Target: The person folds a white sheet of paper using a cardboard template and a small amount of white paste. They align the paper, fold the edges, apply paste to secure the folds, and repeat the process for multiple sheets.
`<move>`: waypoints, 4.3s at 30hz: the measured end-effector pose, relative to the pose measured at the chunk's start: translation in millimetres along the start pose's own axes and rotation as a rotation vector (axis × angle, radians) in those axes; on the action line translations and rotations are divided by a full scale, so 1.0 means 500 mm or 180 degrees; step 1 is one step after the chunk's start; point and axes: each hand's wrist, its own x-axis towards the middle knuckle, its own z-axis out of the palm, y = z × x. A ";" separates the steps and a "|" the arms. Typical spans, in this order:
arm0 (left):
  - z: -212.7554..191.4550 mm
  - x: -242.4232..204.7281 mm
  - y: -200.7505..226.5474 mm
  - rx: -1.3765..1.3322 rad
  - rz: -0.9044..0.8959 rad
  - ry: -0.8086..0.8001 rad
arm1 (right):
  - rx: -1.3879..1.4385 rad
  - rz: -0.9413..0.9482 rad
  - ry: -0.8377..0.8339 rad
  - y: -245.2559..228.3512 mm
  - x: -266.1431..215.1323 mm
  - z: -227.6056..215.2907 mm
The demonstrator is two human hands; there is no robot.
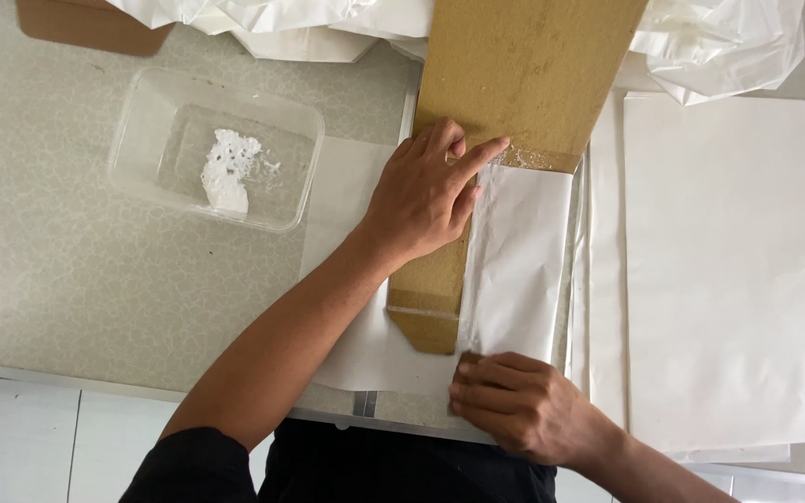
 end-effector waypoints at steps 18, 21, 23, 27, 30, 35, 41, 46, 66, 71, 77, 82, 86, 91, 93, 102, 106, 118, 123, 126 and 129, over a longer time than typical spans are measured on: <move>-0.004 0.002 0.006 -0.0068 -0.0012 -0.0001 | -0.0359 -0.0022 -0.0004 0.002 -0.008 0.019; -0.004 0.000 0.010 -0.0075 0.0020 0.0070 | -0.0049 -0.0149 0.0031 -0.021 0.001 0.004; -0.003 -0.002 0.008 0.0023 0.0020 -0.0004 | 0.0339 -0.0098 -0.0118 -0.030 -0.001 0.001; -0.002 -0.007 0.009 -0.0042 -0.0011 0.0017 | 0.1874 0.0359 -0.0160 -0.027 0.021 -0.025; 0.006 -0.007 0.001 0.0046 -0.0032 -0.0077 | 0.3463 0.1184 -0.0154 0.000 0.029 -0.048; 0.011 -0.008 -0.008 -0.0296 -0.0074 -0.0126 | -0.0160 0.1026 0.1089 0.125 0.035 -0.061; 0.003 -0.012 -0.011 -0.0243 0.0009 -0.0124 | -0.0574 0.1305 0.1546 0.199 0.083 -0.072; 0.011 -0.004 -0.011 -0.0355 -0.0007 0.0097 | -0.0537 0.1110 0.2037 0.197 0.183 -0.095; -0.046 -0.008 -0.019 -0.0358 -0.0019 0.1178 | -0.0342 0.1339 0.1729 0.235 0.216 -0.120; -0.080 -0.004 -0.027 0.0539 -0.0968 -0.0277 | -0.0662 0.2790 0.2435 0.311 0.092 -0.098; -0.123 0.011 0.001 0.1146 -0.1219 -0.1033 | 0.0332 0.3542 0.1950 0.328 0.056 -0.082; -0.125 0.022 0.002 0.1233 -0.1283 -0.1517 | 0.0417 0.3090 0.2209 0.357 0.028 -0.061; -0.161 0.043 0.013 0.1420 -0.1258 -0.1930 | 0.0497 0.3003 0.2353 0.348 0.023 -0.063; -0.226 0.053 0.009 0.0542 -0.1389 -0.2035 | 0.0651 0.2959 0.2482 0.350 0.016 -0.062; -0.272 0.066 0.030 0.0183 -0.1551 -0.1979 | 0.0652 0.2904 0.2466 0.350 0.016 -0.061; -0.212 0.084 0.016 -0.2278 -0.1657 -0.1896 | 0.0470 0.2774 0.2314 0.351 0.013 -0.060; -0.162 0.075 0.025 -0.2047 -0.1030 -0.1587 | 0.0522 0.2745 0.2320 0.355 0.011 -0.061; -0.043 0.045 0.022 -0.0907 -0.0894 -0.0719 | 0.0619 0.2942 0.2365 0.348 0.013 -0.070; -0.027 0.045 0.021 -0.0797 -0.0836 -0.0662 | 0.0599 0.3085 0.2386 0.338 0.026 -0.076; -0.030 0.044 0.026 -0.0931 -0.0825 -0.0617 | 0.0538 0.3061 0.2403 0.341 0.026 -0.071; -0.031 0.042 0.027 -0.0927 -0.0755 -0.0599 | 0.0474 0.3045 0.2377 0.338 0.033 -0.072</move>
